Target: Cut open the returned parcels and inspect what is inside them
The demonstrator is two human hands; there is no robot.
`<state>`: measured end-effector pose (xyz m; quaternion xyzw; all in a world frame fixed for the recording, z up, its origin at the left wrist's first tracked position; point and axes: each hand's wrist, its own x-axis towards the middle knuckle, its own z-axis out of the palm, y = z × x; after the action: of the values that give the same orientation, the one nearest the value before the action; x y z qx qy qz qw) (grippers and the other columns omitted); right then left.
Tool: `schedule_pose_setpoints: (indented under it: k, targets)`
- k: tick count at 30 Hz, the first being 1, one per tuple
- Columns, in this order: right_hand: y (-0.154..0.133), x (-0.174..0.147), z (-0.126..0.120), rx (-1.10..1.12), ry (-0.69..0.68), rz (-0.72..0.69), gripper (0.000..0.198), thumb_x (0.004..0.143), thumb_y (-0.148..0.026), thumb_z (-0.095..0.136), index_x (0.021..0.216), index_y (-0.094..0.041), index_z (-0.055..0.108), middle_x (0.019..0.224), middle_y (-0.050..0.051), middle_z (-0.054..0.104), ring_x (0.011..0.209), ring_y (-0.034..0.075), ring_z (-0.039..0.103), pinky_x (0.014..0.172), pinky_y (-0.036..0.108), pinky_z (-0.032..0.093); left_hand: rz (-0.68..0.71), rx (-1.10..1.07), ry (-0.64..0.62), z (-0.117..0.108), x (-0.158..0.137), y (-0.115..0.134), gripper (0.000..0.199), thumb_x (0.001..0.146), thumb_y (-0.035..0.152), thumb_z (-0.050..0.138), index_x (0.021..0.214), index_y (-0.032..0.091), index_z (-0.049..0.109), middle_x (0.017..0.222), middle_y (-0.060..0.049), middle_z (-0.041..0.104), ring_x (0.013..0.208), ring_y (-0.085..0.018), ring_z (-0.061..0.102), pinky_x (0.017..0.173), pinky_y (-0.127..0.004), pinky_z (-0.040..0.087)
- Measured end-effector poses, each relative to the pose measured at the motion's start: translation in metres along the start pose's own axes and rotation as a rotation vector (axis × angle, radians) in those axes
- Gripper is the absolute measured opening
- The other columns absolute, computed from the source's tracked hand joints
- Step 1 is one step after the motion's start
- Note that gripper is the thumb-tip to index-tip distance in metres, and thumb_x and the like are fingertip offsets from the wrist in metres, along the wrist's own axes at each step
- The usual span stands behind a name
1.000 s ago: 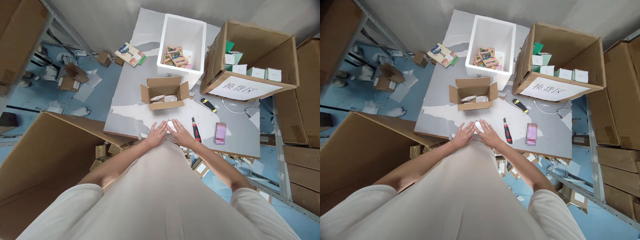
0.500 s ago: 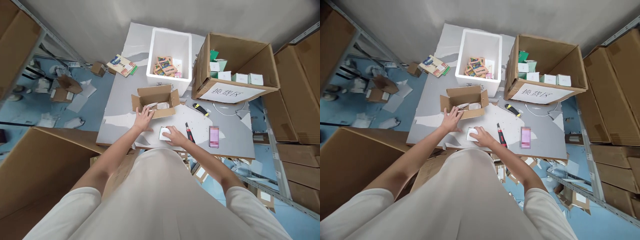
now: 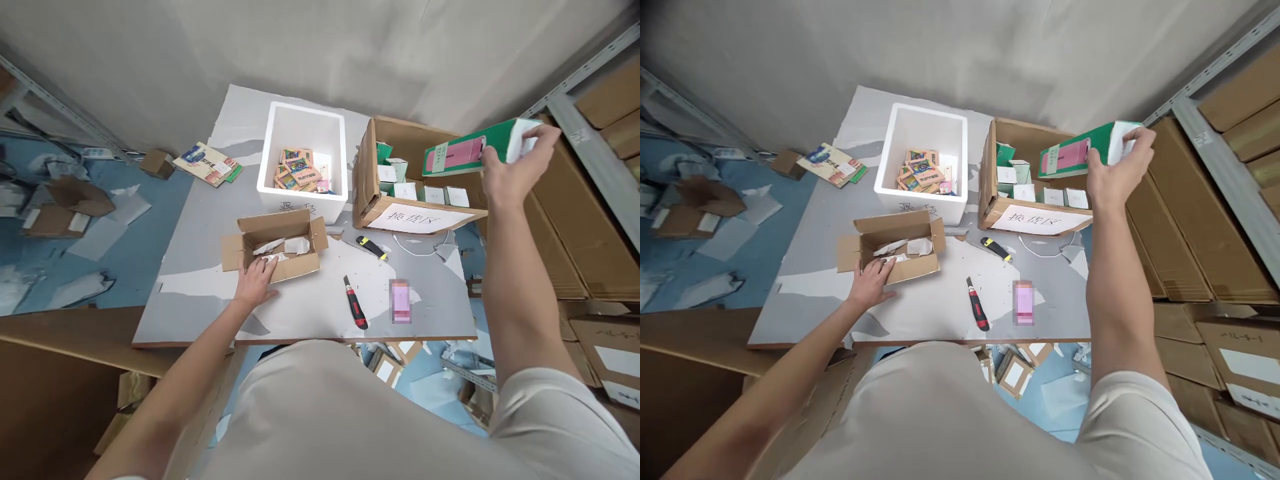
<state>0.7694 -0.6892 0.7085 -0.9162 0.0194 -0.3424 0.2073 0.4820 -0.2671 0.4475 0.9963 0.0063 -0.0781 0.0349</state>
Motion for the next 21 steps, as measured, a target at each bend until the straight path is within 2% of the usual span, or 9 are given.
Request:
schedule_pose_setpoints:
  k: [2, 5, 7, 9, 13, 16, 18, 21]
  targets:
    - [0.011, 0.024, 0.047, -0.05, -0.036, 0.115, 0.047, 0.078, -0.03, 0.064, 0.117, -0.016, 0.041, 0.115, 0.015, 0.051, 0.109, 0.022, 0.046, 0.094, 0.036, 0.035, -0.002, 0.002, -0.015, 0.0, 0.0, 0.0, 0.094, 0.071, 0.041, 0.071, 0.15, 0.02, 0.026, 0.14, -0.021, 0.047, 0.133, -0.038, 0.038, 0.112, -0.066, 0.007]
    - [0.024, 0.023, 0.111, -0.1, -0.18, 0.21, 0.05, 0.078, -0.032, 0.065, 0.119, -0.016, 0.041, 0.119, 0.017, 0.049, 0.107, 0.021, 0.047, 0.095, 0.036, 0.033, -0.012, -0.015, -0.049, -0.002, -0.001, 0.0, 0.095, 0.07, 0.043, 0.071, 0.15, 0.021, 0.026, 0.14, -0.02, 0.047, 0.133, -0.039, 0.037, 0.113, -0.065, 0.006]
    - [0.031, 0.011, 0.139, -0.134, -0.289, 0.277, 0.051, 0.078, -0.035, 0.066, 0.119, -0.017, 0.042, 0.122, 0.019, 0.046, 0.106, 0.021, 0.048, 0.097, 0.042, 0.031, -0.015, -0.032, -0.063, -0.003, -0.001, -0.001, 0.096, 0.069, 0.043, 0.072, 0.151, 0.021, 0.025, 0.141, -0.019, 0.046, 0.134, -0.039, 0.037, 0.114, -0.065, 0.005]
    - [0.038, -0.001, 0.156, -0.183, -0.4, 0.351, 0.049, 0.078, -0.039, 0.065, 0.117, -0.019, 0.044, 0.122, 0.019, 0.045, 0.106, 0.024, 0.05, 0.101, 0.053, 0.026, -0.01, -0.046, -0.07, -0.004, -0.002, -0.002, 0.097, 0.069, 0.042, 0.073, 0.151, 0.022, 0.025, 0.141, -0.019, 0.046, 0.134, -0.039, 0.037, 0.114, -0.065, 0.005]
    - [0.047, -0.006, 0.174, -0.322, -0.607, 0.351, 0.041, 0.078, -0.043, 0.064, 0.11, -0.02, 0.049, 0.112, 0.015, 0.052, 0.112, 0.031, 0.051, 0.102, 0.071, 0.004, -0.005, -0.052, -0.071, -0.002, -0.003, -0.004, 0.096, 0.07, 0.041, 0.073, 0.151, 0.021, 0.025, 0.142, -0.019, 0.046, 0.135, -0.038, 0.037, 0.115, -0.064, 0.006]
    - [0.051, 0.002, 0.178, -0.39, -0.721, 0.328, 0.043, 0.079, -0.047, 0.062, 0.112, -0.02, 0.052, 0.115, 0.018, 0.054, 0.123, 0.036, 0.043, 0.098, 0.076, -0.005, -0.004, -0.059, -0.062, 0.001, -0.002, -0.005, 0.098, 0.069, 0.041, 0.074, 0.151, 0.02, 0.025, 0.144, -0.019, 0.045, 0.138, -0.039, 0.034, 0.114, -0.064, 0.006]
    - [0.051, 0.007, 0.174, -0.391, -0.757, 0.299, 0.046, 0.084, -0.048, 0.055, 0.12, -0.019, 0.053, 0.132, 0.024, 0.045, 0.135, 0.038, 0.029, 0.097, 0.077, -0.007, 0.003, -0.056, -0.049, 0.0, -0.001, -0.005, 0.1, 0.067, 0.042, 0.076, 0.151, 0.019, 0.025, 0.149, -0.02, 0.039, 0.142, -0.04, 0.027, 0.114, -0.065, 0.006]
    - [0.045, 0.003, 0.153, -0.308, -0.691, 0.238, 0.049, 0.09, -0.042, 0.044, 0.133, -0.019, 0.047, 0.155, 0.026, 0.016, 0.145, 0.038, 0.007, 0.099, 0.075, -0.005, 0.025, -0.049, -0.019, -0.007, -0.001, -0.003, 0.101, 0.066, 0.042, 0.077, 0.151, 0.019, 0.026, 0.157, -0.02, 0.023, 0.146, -0.04, 0.014, 0.112, -0.067, 0.003]
